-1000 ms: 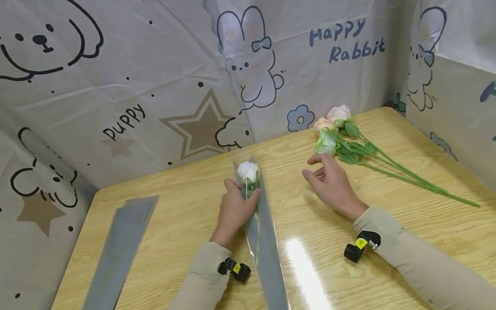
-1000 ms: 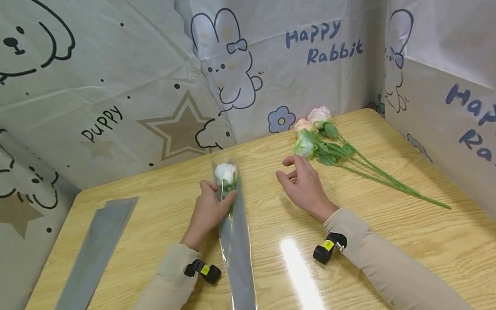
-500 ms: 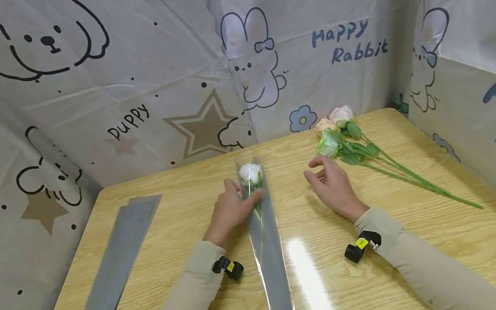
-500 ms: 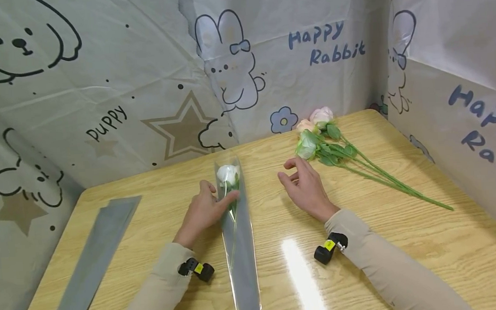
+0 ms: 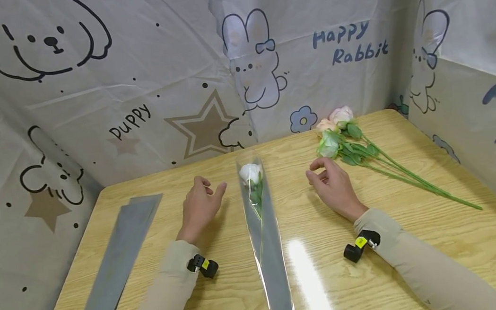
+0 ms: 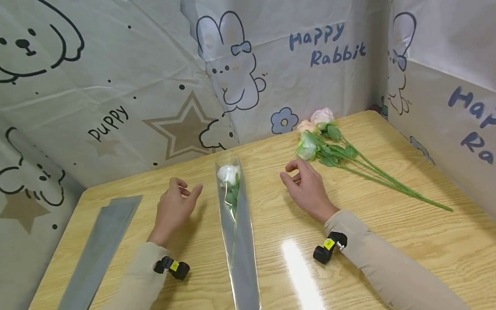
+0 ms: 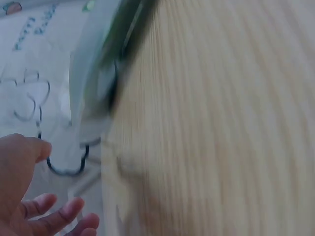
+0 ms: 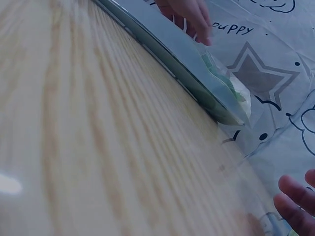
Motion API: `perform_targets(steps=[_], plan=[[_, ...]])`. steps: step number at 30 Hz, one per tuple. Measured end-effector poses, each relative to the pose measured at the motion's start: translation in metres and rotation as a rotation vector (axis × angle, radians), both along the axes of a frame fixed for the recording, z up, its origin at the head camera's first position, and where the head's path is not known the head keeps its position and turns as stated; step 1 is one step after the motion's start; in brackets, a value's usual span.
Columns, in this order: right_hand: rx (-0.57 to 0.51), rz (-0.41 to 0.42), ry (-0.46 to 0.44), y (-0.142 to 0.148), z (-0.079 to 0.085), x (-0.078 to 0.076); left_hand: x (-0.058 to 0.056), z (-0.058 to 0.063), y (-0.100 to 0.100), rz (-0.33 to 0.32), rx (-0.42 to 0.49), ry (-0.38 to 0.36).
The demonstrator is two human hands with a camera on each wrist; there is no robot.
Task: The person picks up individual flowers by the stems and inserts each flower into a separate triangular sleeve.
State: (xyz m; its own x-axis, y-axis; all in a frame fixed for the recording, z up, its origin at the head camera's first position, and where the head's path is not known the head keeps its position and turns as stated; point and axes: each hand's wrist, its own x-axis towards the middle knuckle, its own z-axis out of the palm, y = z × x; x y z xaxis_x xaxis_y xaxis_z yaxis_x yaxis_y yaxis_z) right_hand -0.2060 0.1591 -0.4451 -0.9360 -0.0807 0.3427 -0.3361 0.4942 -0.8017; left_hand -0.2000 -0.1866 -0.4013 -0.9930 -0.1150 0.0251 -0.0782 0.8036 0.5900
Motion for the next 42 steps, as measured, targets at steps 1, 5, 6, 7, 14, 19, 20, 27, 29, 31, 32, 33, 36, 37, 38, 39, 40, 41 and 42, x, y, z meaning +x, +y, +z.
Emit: perform_targets(steps=[1,5,6,7,14,19,20,27,29,31,32,33,36,37,38,39,40,41,42], plan=[[-0.003,0.002,-0.002,0.000,-0.001,0.000,0.000,0.001,-0.007,0.006,-0.013,-0.001],[-0.016,0.010,-0.006,0.000,-0.003,-0.001,0.001,0.004,-0.037,0.043,-0.077,0.003],[-0.017,0.011,-0.007,0.000,-0.003,-0.001,0.001,0.005,-0.045,0.049,-0.096,0.007],[-0.019,0.012,-0.008,0.000,-0.003,-0.001,0.001,0.006,-0.052,0.057,-0.112,0.008],[-0.010,0.006,-0.003,0.002,-0.003,-0.002,0.005,0.004,-0.096,0.100,-0.276,0.025],[-0.014,0.001,-0.013,0.002,-0.003,-0.004,0.013,0.002,-0.117,0.077,-0.389,0.029],[-0.014,0.001,-0.014,0.002,-0.003,-0.004,0.014,0.002,-0.121,0.068,-0.396,0.013],[-0.017,0.011,-0.019,0.002,-0.003,-0.003,0.022,0.003,-0.148,0.064,-0.439,-0.134],[-0.021,0.012,-0.022,0.002,-0.003,-0.003,0.024,0.004,-0.155,0.065,-0.466,-0.156],[-0.020,0.011,-0.023,0.002,-0.002,-0.003,0.025,0.006,-0.160,0.068,-0.485,-0.184],[-0.018,0.011,-0.021,0.002,-0.003,-0.003,0.025,0.006,-0.162,0.071,-0.487,-0.198],[-0.017,0.010,-0.022,0.002,-0.003,-0.002,0.025,0.006,-0.164,0.070,-0.493,-0.209],[-0.010,0.010,-0.024,0.002,-0.003,-0.002,0.025,0.007,-0.167,0.070,-0.477,-0.243],[-0.008,0.010,-0.025,0.002,-0.003,-0.002,0.025,0.006,-0.168,0.071,-0.470,-0.249],[-0.006,0.010,-0.025,0.002,-0.003,-0.003,0.025,0.006,-0.169,0.073,-0.462,-0.256],[-0.006,0.009,-0.027,0.002,-0.003,-0.003,0.026,0.005,-0.169,0.077,-0.456,-0.260],[-0.004,0.008,-0.027,0.002,-0.003,-0.003,0.026,0.005,-0.169,0.082,-0.448,-0.258],[-0.002,0.007,-0.027,0.002,-0.003,-0.003,0.025,0.004,-0.170,0.085,-0.444,-0.254],[0.000,0.006,-0.028,0.002,-0.004,-0.003,0.025,0.003,-0.170,0.089,-0.444,-0.249]])
